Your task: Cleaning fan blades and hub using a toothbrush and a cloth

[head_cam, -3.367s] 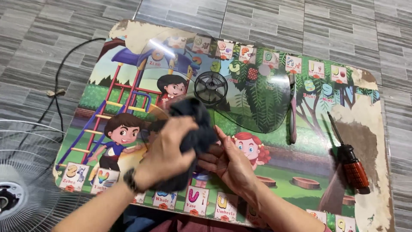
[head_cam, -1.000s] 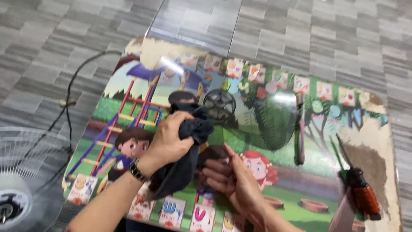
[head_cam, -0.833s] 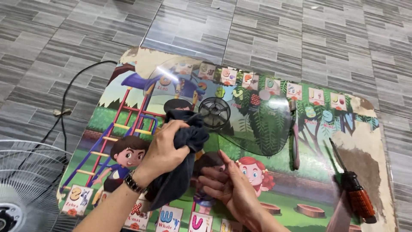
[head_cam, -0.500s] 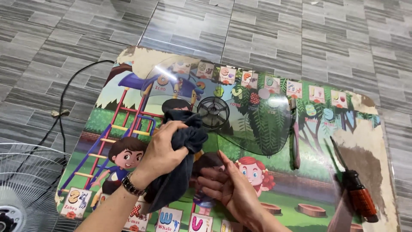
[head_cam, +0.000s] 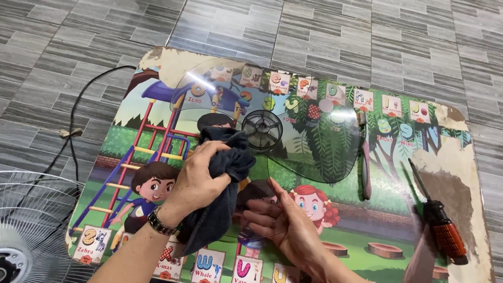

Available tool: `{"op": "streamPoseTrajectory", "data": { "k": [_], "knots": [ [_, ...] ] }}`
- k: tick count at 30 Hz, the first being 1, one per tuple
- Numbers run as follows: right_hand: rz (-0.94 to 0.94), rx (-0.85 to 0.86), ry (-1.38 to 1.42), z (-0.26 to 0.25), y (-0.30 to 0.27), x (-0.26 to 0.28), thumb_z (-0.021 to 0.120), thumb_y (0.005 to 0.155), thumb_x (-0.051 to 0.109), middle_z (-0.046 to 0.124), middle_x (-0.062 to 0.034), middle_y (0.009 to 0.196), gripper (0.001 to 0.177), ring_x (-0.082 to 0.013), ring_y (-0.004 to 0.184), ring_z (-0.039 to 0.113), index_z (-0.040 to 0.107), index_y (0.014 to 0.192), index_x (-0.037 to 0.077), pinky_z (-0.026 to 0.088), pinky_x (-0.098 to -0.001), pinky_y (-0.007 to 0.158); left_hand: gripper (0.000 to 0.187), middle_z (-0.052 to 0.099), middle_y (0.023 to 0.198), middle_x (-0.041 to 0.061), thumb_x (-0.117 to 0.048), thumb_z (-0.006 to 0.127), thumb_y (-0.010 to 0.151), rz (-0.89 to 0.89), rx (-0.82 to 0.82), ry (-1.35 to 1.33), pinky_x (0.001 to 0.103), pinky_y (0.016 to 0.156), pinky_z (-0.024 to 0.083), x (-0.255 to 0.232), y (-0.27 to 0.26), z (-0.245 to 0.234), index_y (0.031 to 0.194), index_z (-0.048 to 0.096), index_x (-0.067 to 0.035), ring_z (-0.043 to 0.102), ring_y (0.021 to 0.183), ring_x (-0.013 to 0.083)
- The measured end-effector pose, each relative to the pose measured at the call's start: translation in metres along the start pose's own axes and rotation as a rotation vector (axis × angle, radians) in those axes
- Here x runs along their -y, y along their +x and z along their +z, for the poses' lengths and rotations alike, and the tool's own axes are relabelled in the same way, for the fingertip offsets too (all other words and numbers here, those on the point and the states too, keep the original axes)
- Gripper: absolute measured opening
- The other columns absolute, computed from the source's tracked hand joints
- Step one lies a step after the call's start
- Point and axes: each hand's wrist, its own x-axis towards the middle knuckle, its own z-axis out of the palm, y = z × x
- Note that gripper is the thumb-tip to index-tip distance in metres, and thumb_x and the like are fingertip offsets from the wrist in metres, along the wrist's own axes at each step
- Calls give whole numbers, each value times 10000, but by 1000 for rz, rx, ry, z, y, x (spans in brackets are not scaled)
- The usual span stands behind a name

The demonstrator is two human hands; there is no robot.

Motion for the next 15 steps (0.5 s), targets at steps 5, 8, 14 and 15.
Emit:
{"op": "streamPoseTrajectory", "data": {
  "k": [5, 8, 14, 15],
  "knots": [
    [2, -1, 3, 0, 0, -1, 436, 969, 436, 661, -298, 1233, 659, -401, 1048, 676, 419, 1595, 229, 554, -459, 840, 442, 714, 1101, 84, -76, 658, 693, 5, -12, -6, 376, 900, 525, 4, -1, 2, 1134, 649, -52, 676, 1002, 275],
    [-22, 33, -3, 0, 1, -2, 435, 970, 445, 665, -294, 1224, 663, -394, 1053, 677, 405, 1595, 227, 556, -451, 838, 443, 716, 1110, 84, -88, 671, 693, 15, -25, 10, 373, 918, 511, 5, -2, 3, 1134, 650, -59, 672, 1012, 277],
    [-16, -20, -22, 5, -1, 0, 409, 975, 449, 657, -308, 1263, 665, -402, 1082, 670, 396, 1602, 228, 549, -462, 855, 443, 709, 1094, 84, -77, 653, 687, 21, -25, -1, 371, 910, 512, 5, -3, 2, 1130, 644, -55, 663, 1007, 277],
    [-20, -11, -22, 5, -1, -1, 416, 970, 450, 651, -308, 1259, 672, -400, 1083, 664, 392, 1603, 224, 545, -464, 860, 448, 707, 1108, 87, -76, 646, 690, 19, -21, -9, 371, 916, 516, 5, -3, 3, 1138, 643, -49, 664, 1021, 277]
  ]
}}
